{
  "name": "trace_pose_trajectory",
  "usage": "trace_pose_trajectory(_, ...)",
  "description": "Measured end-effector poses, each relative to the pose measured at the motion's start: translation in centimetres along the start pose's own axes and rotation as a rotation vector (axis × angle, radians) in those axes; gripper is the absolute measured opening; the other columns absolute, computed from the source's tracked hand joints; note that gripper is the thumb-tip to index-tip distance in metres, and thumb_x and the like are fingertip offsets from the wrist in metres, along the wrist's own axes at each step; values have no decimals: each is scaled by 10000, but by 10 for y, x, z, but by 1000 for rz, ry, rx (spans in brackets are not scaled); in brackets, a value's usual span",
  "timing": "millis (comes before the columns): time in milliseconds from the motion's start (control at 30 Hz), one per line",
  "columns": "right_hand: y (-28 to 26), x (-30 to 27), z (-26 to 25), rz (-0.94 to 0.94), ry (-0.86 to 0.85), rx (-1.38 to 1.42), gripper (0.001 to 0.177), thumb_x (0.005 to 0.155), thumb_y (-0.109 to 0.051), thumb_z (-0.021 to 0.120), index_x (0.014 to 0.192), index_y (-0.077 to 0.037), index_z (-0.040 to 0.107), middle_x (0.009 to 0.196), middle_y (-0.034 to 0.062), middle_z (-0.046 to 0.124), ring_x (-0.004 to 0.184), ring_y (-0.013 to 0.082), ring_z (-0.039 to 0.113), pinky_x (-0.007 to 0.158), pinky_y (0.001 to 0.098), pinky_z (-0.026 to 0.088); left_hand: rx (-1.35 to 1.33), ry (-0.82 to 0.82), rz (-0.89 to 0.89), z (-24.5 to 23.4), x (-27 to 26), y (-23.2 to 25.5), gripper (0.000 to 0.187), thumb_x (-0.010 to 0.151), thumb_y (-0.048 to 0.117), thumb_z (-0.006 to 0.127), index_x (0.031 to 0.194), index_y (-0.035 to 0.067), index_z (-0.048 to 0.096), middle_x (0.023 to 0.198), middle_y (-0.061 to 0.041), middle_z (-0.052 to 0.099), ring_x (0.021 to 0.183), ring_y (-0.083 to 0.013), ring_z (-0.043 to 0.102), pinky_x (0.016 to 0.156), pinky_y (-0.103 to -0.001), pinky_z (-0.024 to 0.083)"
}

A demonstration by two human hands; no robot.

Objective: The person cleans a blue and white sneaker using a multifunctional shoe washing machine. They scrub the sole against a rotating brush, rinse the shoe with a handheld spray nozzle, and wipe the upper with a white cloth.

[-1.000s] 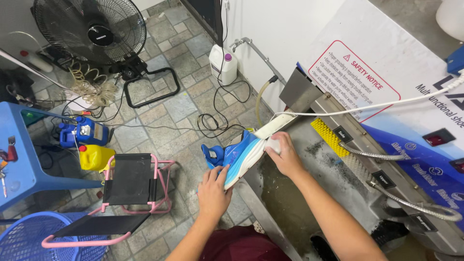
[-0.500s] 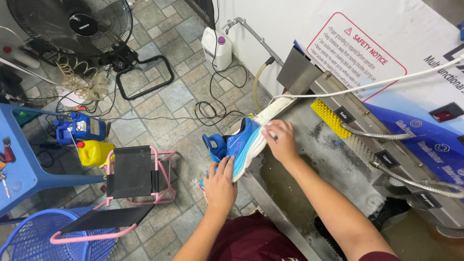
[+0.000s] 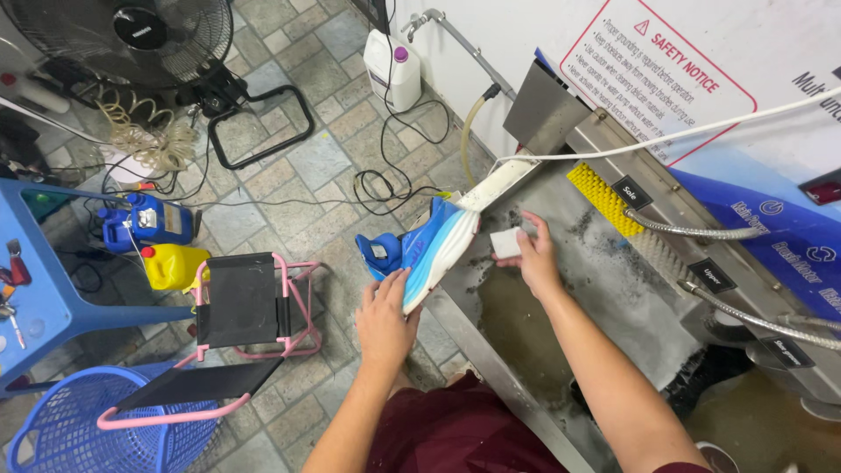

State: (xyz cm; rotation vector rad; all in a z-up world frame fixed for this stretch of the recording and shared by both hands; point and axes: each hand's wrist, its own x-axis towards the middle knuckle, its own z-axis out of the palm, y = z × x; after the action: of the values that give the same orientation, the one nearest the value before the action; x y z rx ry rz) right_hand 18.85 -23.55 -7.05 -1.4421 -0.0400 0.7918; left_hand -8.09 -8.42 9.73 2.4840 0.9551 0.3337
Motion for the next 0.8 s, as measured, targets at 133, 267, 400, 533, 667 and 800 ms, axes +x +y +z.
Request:
trace_pose_trajectory(133,82,-21,-66,224,92,119,313,1049,-177,482,1336,-57,511,1164,165,671,961,352,721,806,479,613,4,-23,-15,1,0,-3,726,676,193,847,1359,165,604,1373,-5,627,1219,-325,553,849,-476,509)
trace_pose_trajectory(267,130,-70,-114,272,398,-299,451,846,-132,760,1254,-79,575,1164,132,688,1021,299,710,871,444,585,34,-16,10,2,-1,-2,721,692,203,852,1365,147,599,1376,-20,628,1209,-339,553,850,-482,508)
trace_pose_trajectory(400,157,-109,-127,265,521,-964,365,840,-276,875,1077,-51,712,1020,177,750,964,321,727,880,408,562,61,-9,19,2,-2,1,713,690,197,851,1360,159,608,1371,-15,637,1217,-327,562,843,-477,507)
trace_pose_trajectory(533,173,-117,-115,35,395,-823,427,751,-124,807,1136,-50,637,1027,117,747,961,279,714,823,412,549,76,-32,4,2,1,4,729,668,201,854,1354,165,610,1371,-17,634,1213,-334,558,828,-468,510)
trace_pose_trajectory(667,178,-107,-93,433,232,-260,459,793,-69,740,1244,-110,663,1027,136,730,866,237,707,760,418,537,94,-13,30,2,-3,4,721,679,199,854,1358,159,613,1361,-12,640,1203,-326,561,846,-479,501)
trace_pose_trajectory(800,159,-78,-86,490,41,307,350,911,-51,682,1259,-24,663,1109,132,693,877,217,652,748,383,554,112,26,45,3,-3,13,708,689,199,852,1356,165,618,1354,-7,639,1200,-313,560,853,-481,495)
